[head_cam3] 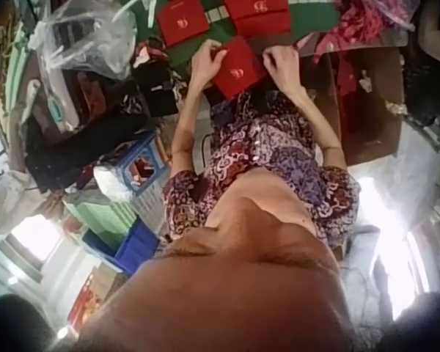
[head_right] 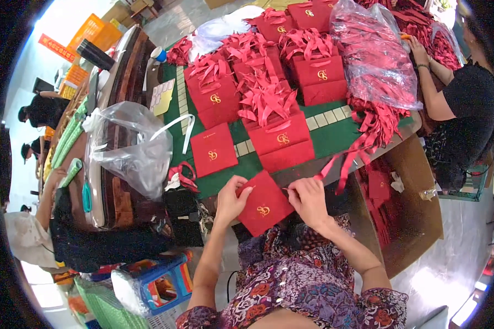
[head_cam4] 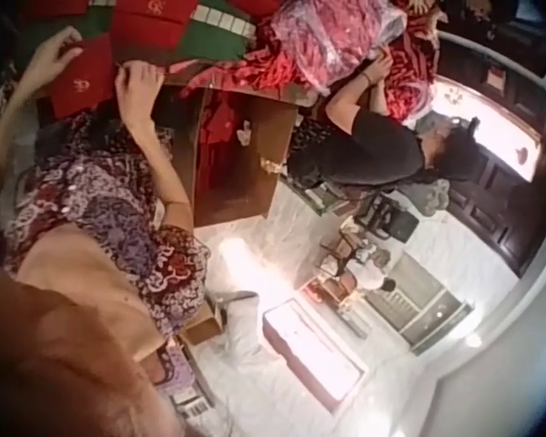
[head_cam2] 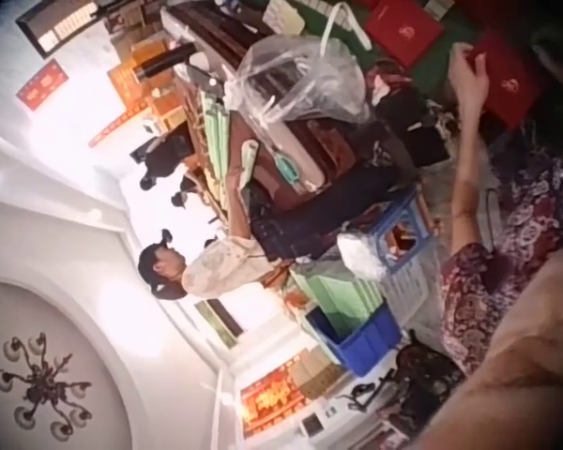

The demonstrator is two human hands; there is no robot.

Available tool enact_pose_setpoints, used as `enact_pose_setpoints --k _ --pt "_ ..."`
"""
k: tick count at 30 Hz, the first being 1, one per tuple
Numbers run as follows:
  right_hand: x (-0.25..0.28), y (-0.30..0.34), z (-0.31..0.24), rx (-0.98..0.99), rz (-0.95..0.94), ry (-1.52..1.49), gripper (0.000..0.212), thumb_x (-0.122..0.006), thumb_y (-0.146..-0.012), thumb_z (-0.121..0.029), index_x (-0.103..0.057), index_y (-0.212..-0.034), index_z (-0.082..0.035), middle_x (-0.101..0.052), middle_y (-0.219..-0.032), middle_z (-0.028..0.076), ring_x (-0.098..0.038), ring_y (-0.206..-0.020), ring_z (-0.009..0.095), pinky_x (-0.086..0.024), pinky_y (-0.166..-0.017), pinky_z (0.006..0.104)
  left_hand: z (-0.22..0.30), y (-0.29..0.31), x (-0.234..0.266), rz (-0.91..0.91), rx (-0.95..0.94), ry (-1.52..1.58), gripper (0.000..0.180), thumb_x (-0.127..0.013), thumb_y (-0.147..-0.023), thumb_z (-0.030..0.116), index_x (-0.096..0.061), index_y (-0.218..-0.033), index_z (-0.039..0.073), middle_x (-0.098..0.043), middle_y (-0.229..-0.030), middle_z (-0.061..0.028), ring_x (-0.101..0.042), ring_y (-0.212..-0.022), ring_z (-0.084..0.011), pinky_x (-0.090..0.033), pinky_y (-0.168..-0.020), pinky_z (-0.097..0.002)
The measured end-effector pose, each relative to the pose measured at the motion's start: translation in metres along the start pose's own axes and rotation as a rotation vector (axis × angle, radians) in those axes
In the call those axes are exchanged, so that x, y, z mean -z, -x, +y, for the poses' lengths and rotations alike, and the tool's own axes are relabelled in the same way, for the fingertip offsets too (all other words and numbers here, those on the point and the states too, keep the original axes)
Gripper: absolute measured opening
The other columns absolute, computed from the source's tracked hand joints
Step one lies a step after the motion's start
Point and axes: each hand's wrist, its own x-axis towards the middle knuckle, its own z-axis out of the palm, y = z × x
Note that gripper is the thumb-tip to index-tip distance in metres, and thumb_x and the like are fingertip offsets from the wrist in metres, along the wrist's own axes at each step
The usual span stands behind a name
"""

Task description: The person attaches ribbon handles to gift bags one by one by hand, then gathers and stacks the completed bags together.

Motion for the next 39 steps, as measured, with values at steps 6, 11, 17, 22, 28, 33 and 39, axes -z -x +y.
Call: enact_pose_setpoints --k 6,11,17,22,28,33,39 --pt "0.006 0.002 0.005 -0.115 0.091 -0.092 0.014 -0.069 -0.085 -0.002 -0.064 -0.098 -0.004 -0.063 -0.088 0.010 -0.060 -0.083 0.029 -0.045 -0.076 0.0398 -0.023 0.038 0.024 -0.083 0.228 0.498 0.016 -0.060 -0.099 0.012 -0.061 -0.111 0.001 -0.067 -0.096 -0.0013 -0.063 -0.090 -0.0115 -0.050 -0.081 -0.0274" --pt "0.005 0.003 0.005 -0.268 0.079 -0.257 0.014 -0.068 -0.087 -0.004 -0.067 -0.101 -0.005 -0.062 -0.086 0.010 -0.058 -0.079 0.028 -0.046 -0.073 0.0392 -0.026 0.086 0.006 0.218 0.449 0.865 0.022 -0.060 -0.098 0.008 -0.056 -0.120 0.006 -0.065 -0.113 -0.0052 -0.063 -0.094 -0.0111 -0.053 -0.079 -0.0277" --pt "-0.003 0.001 -0.008 -0.121 -0.004 -0.206 0.013 -0.070 -0.085 0.000 -0.069 -0.097 -0.004 -0.063 -0.087 0.009 -0.060 -0.076 0.024 -0.049 -0.069 0.0330 0.009 0.115 -0.033 0.276 0.593 1.097 0.035 -0.063 -0.100 0.021 -0.050 -0.128 0.004 -0.068 -0.109 -0.0093 -0.069 -0.096 -0.0183 -0.061 -0.079 -0.0353" --pt "-0.022 0.007 -0.012 -0.075 -0.034 -0.181 0.011 -0.074 -0.081 -0.004 -0.070 -0.091 -0.006 -0.063 -0.083 0.007 -0.059 -0.075 0.025 -0.047 -0.068 0.0366 0.006 0.116 -0.009 -0.447 0.740 0.761 0.033 -0.058 -0.102 0.033 -0.063 -0.110 0.002 -0.071 -0.088 -0.0085 -0.070 -0.071 -0.0169 -0.058 -0.064 -0.0293" --pt "-0.022 0.001 -0.021 -0.069 -0.025 -0.131 0.012 -0.075 -0.080 -0.006 -0.069 -0.091 -0.007 -0.063 -0.082 0.006 -0.059 -0.077 0.026 -0.047 -0.069 0.0375 0.039 0.045 0.010 0.008 0.004 -0.034 0.026 -0.076 -0.086 0.019 -0.068 -0.104 0.002 -0.069 -0.097 -0.0085 -0.065 -0.090 -0.0232 -0.051 -0.075 -0.0353" --pt "-0.029 -0.003 -0.024 -0.104 -0.063 -0.141 0.012 -0.073 -0.081 -0.010 -0.067 -0.091 -0.008 -0.062 -0.085 0.005 -0.059 -0.081 0.026 -0.045 -0.071 0.0396 0.016 -0.008 -0.007 0.080 -0.247 -0.292 0.047 -0.081 -0.076 0.024 -0.065 -0.117 0.007 -0.061 -0.121 -0.0107 -0.050 -0.117 -0.0351 -0.039 -0.100 -0.0478" --pt "-0.034 -0.005 -0.020 -0.165 -0.044 -0.149 0.011 -0.073 -0.082 -0.011 -0.068 -0.092 -0.008 -0.063 -0.084 0.007 -0.061 -0.083 0.027 -0.047 -0.072 0.0396 0.020 -0.005 -0.009 0.019 -0.231 -0.350 0.048 -0.084 -0.071 0.027 -0.065 -0.112 0.009 -0.060 -0.109 -0.0088 -0.051 -0.109 -0.0324 -0.039 -0.093 -0.0459"
